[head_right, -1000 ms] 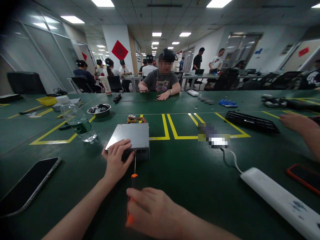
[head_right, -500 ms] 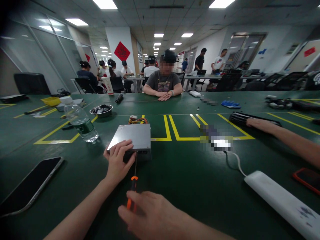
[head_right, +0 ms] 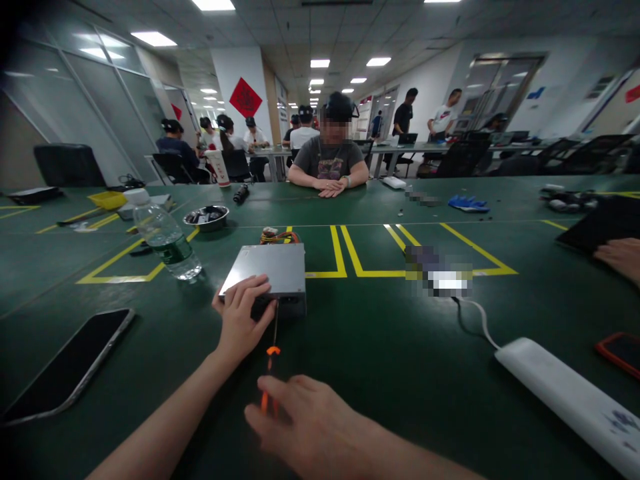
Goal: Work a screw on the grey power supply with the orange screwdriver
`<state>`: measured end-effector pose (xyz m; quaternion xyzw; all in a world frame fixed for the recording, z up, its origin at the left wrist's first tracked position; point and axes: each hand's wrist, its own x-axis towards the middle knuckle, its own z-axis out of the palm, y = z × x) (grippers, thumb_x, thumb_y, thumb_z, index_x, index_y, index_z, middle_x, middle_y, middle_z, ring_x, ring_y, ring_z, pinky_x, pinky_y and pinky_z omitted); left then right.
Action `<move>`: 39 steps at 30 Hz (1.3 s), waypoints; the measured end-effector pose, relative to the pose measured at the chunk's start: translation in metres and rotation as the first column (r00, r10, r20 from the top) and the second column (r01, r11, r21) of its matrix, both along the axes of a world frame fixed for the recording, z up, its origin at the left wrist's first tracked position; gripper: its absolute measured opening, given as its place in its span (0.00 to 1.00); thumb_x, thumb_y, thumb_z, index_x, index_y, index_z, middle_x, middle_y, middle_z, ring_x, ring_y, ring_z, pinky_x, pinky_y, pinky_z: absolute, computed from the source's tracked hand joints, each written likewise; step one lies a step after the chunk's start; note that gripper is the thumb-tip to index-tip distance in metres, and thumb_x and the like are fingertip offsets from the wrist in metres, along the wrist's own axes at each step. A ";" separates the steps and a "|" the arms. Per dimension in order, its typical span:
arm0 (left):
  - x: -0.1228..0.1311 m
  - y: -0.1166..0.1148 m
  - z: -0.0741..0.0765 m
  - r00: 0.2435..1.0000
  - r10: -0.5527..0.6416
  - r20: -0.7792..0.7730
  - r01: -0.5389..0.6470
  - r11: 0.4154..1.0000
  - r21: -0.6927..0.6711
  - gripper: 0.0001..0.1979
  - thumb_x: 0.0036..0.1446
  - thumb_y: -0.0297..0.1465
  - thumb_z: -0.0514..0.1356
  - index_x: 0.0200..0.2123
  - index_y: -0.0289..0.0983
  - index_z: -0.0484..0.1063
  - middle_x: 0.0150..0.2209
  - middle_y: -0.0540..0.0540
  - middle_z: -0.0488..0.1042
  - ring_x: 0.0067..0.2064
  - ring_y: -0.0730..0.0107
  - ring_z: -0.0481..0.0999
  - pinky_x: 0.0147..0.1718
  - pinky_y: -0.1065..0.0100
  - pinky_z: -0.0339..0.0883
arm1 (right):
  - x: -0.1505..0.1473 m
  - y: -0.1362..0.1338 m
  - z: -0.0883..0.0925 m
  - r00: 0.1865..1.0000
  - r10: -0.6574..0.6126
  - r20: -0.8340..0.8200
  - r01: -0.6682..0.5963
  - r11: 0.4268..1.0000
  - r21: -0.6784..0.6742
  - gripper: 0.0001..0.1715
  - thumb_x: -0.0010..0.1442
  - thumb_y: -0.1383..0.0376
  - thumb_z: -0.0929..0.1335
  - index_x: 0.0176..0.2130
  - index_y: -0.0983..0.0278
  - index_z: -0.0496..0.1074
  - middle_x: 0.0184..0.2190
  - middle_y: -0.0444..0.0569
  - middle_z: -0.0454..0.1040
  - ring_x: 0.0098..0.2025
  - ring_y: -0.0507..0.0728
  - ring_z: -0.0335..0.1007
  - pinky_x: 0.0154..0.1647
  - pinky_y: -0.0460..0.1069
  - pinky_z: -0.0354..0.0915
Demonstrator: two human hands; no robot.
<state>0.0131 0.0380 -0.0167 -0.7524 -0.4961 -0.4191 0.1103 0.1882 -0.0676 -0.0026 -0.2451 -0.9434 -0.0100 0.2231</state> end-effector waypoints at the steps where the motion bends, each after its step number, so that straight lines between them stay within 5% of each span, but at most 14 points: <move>1: 0.000 0.000 0.000 1.000 -0.001 0.000 0.001 1.000 0.000 0.10 0.54 0.33 0.58 0.41 0.44 0.66 0.49 0.49 0.72 0.52 0.60 0.67 0.55 0.49 0.42 | 0.000 0.000 -0.001 1.000 -0.003 -0.014 0.004 1.000 0.029 0.16 0.64 0.63 0.61 0.50 0.65 0.62 0.47 0.60 0.70 0.40 0.56 0.72 0.39 0.50 0.68; 7: 0.000 0.000 0.000 1.000 -0.002 0.003 0.002 1.000 -0.001 0.10 0.54 0.33 0.58 0.41 0.45 0.66 0.49 0.48 0.72 0.52 0.59 0.67 0.55 0.49 0.41 | 0.004 0.001 0.000 0.971 0.000 -0.238 0.023 0.995 0.094 0.12 0.64 0.59 0.60 0.39 0.67 0.64 0.43 0.59 0.72 0.37 0.54 0.73 0.40 0.48 0.68; 13: 0.001 0.000 0.001 1.000 -0.001 0.000 0.001 1.000 0.004 0.10 0.54 0.33 0.58 0.41 0.44 0.66 0.48 0.48 0.73 0.52 0.59 0.67 0.54 0.49 0.42 | 0.002 0.000 0.010 0.999 -0.003 -0.048 0.005 0.999 0.043 0.15 0.64 0.63 0.60 0.49 0.64 0.63 0.47 0.59 0.70 0.40 0.56 0.73 0.38 0.50 0.70; 20: 0.001 -0.001 0.001 1.000 0.002 -0.005 -0.002 1.000 0.010 0.10 0.54 0.33 0.58 0.41 0.44 0.66 0.48 0.48 0.73 0.51 0.60 0.68 0.54 0.49 0.42 | 0.003 0.001 -0.005 0.975 0.015 -0.221 0.016 0.990 0.139 0.12 0.64 0.62 0.60 0.35 0.67 0.66 0.43 0.60 0.73 0.34 0.54 0.73 0.36 0.48 0.69; 26: 0.001 0.000 0.001 1.000 -0.001 0.001 0.001 1.000 0.018 0.10 0.53 0.33 0.58 0.41 0.44 0.66 0.48 0.48 0.73 0.51 0.60 0.68 0.54 0.50 0.42 | 0.001 0.001 0.005 0.996 0.021 -0.091 -0.013 0.996 0.092 0.13 0.63 0.67 0.59 0.47 0.67 0.65 0.46 0.59 0.71 0.37 0.55 0.73 0.37 0.49 0.69; 32: 0.001 -0.001 0.002 1.000 -0.002 -0.002 0.002 1.000 -0.004 0.10 0.54 0.33 0.57 0.41 0.44 0.66 0.49 0.47 0.73 0.52 0.59 0.67 0.54 0.49 0.41 | 0.003 0.002 -0.005 0.966 0.032 -0.257 0.018 0.982 0.189 0.08 0.62 0.66 0.63 0.33 0.68 0.66 0.43 0.60 0.73 0.33 0.53 0.73 0.37 0.47 0.68; 39: 0.001 0.001 0.000 1.000 -0.010 0.012 0.010 1.000 -0.007 0.10 0.54 0.32 0.58 0.42 0.44 0.67 0.49 0.47 0.72 0.52 0.58 0.67 0.55 0.49 0.41 | 0.004 0.001 0.003 0.994 0.025 -0.102 -0.013 0.993 0.116 0.15 0.63 0.63 0.62 0.48 0.68 0.65 0.45 0.58 0.71 0.39 0.55 0.72 0.39 0.48 0.69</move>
